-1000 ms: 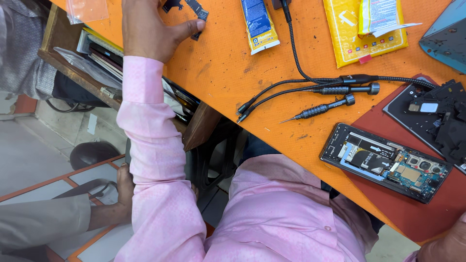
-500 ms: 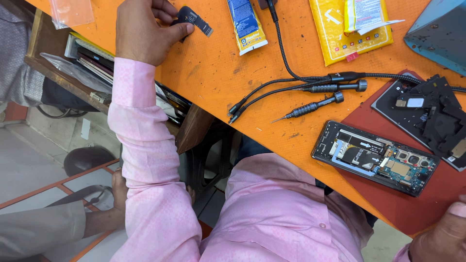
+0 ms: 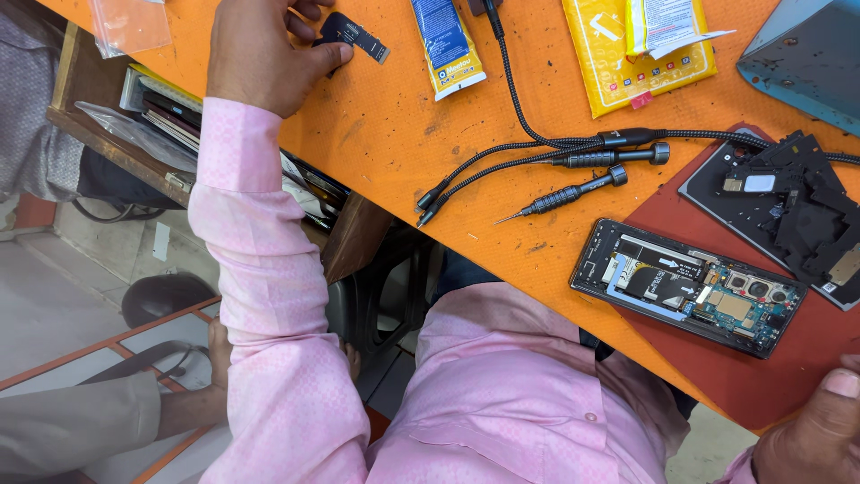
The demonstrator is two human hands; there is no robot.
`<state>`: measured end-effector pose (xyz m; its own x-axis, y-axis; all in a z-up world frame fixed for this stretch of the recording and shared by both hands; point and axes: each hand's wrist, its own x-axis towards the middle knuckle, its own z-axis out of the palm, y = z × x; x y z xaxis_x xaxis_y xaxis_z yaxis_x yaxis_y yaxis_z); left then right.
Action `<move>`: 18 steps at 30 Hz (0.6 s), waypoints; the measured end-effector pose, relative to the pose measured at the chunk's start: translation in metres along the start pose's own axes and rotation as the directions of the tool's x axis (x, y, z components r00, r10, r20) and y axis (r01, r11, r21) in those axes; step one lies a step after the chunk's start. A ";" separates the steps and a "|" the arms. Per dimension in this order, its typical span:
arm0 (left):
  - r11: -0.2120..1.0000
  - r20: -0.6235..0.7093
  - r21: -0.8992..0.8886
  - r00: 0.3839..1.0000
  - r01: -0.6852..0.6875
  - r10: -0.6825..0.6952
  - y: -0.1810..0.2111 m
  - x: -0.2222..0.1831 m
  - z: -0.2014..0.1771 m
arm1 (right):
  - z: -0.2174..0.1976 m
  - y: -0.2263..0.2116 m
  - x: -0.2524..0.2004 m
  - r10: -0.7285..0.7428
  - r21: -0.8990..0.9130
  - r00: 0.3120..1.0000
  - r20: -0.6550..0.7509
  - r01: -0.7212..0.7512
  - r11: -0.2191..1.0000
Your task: The person disassembles a mobile phone by hand, prying up internal ribbon cables and removing a black internal component before reassembling the phone housing.
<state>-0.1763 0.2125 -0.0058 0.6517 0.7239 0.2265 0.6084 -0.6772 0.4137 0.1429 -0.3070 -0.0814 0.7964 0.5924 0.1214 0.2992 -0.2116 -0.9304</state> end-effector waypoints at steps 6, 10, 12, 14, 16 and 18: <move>0.996 0.109 -0.010 0.991 0.085 -0.083 -0.008 0.011 -0.001 | -0.006 0.020 -0.009 -0.113 -0.080 0.993 -0.022 0.111 0.991; 0.998 0.127 -0.033 0.990 0.061 -0.056 -0.015 0.012 -0.002 | -0.008 0.019 -0.011 -0.088 -0.087 0.996 -0.022 0.086 0.993; 0.998 0.093 -0.053 0.995 -0.032 0.037 -0.018 0.010 -0.001 | -0.009 0.018 -0.011 -0.077 -0.099 0.997 -0.010 0.075 0.992; 0.998 0.098 -0.053 0.995 -0.016 0.021 -0.020 0.009 0.001 | -0.009 0.017 -0.010 -0.069 -0.081 0.998 0.001 0.069 0.994; 0.998 0.116 -0.057 0.993 0.028 -0.021 -0.018 0.009 0.002 | -0.010 0.018 -0.010 -0.069 -0.090 0.998 0.009 0.070 0.994; 0.993 0.148 -0.063 0.985 0.098 -0.088 -0.012 0.009 0.001 | -0.012 0.020 -0.010 -0.076 -0.128 0.997 0.015 0.077 0.989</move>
<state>-0.1779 0.2270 -0.0096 0.6557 0.7529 0.0563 0.6397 -0.5935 0.4884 0.1475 -0.3266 -0.0972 0.7634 0.6183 0.1868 0.4249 -0.2630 -0.8662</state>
